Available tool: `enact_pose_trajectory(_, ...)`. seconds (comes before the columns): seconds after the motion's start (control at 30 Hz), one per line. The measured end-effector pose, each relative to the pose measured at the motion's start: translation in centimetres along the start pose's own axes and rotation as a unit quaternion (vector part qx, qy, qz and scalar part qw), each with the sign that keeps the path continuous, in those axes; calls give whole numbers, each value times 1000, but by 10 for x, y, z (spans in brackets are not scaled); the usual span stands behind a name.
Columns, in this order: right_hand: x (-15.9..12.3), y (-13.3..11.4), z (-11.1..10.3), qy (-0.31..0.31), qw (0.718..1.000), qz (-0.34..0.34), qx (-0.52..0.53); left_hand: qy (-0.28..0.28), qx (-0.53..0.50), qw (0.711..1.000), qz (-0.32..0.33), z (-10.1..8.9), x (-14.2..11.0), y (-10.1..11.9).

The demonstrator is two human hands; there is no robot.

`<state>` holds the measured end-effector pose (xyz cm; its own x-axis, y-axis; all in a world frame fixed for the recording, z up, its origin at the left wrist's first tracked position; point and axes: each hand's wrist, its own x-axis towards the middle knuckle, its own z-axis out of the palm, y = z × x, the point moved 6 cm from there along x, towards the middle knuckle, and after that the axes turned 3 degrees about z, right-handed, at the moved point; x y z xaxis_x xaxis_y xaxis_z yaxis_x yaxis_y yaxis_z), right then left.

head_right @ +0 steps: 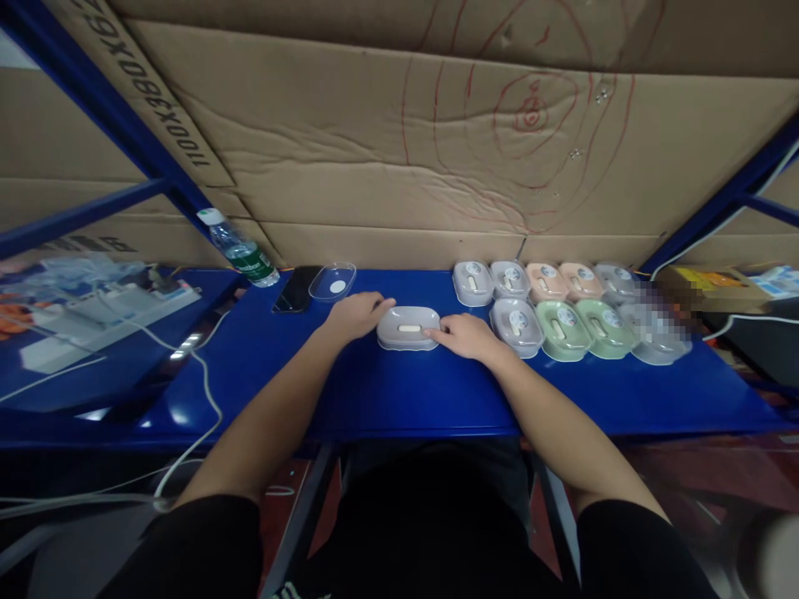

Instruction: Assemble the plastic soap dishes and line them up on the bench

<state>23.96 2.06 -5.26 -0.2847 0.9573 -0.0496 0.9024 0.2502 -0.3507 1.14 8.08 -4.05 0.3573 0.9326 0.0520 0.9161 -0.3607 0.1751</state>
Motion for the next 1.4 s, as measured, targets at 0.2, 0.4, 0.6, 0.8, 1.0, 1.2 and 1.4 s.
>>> enact_pose_trajectory(0.2,-2,-2,0,2,1000,-4,-6,100,26,985,-140,-24,1,-54)
enact_pose_trajectory(0.4,-2,-3,-1,8,1000,-11,-14,13,60,984,-167,-13,2,-77)
enact_pose_trajectory(0.6,-2,-3,-6,54,998,14,-8,92,-1,991,-101,-30,1,-54)
enact_pose_trajectory(0.8,-5,8,-25,200,974,84,64,174,-228,956,68,-51,-10,-13)
enact_pose_trajectory(1.0,-8,4,-27,220,966,30,133,117,-412,897,110,-38,-13,12)
enact_pose_trajectory(1.2,-10,3,-26,243,952,21,184,85,-454,881,100,-29,-11,18)
enact_pose_trajectory(1.4,-6,2,-17,198,962,13,186,120,-225,962,102,-31,-17,23)
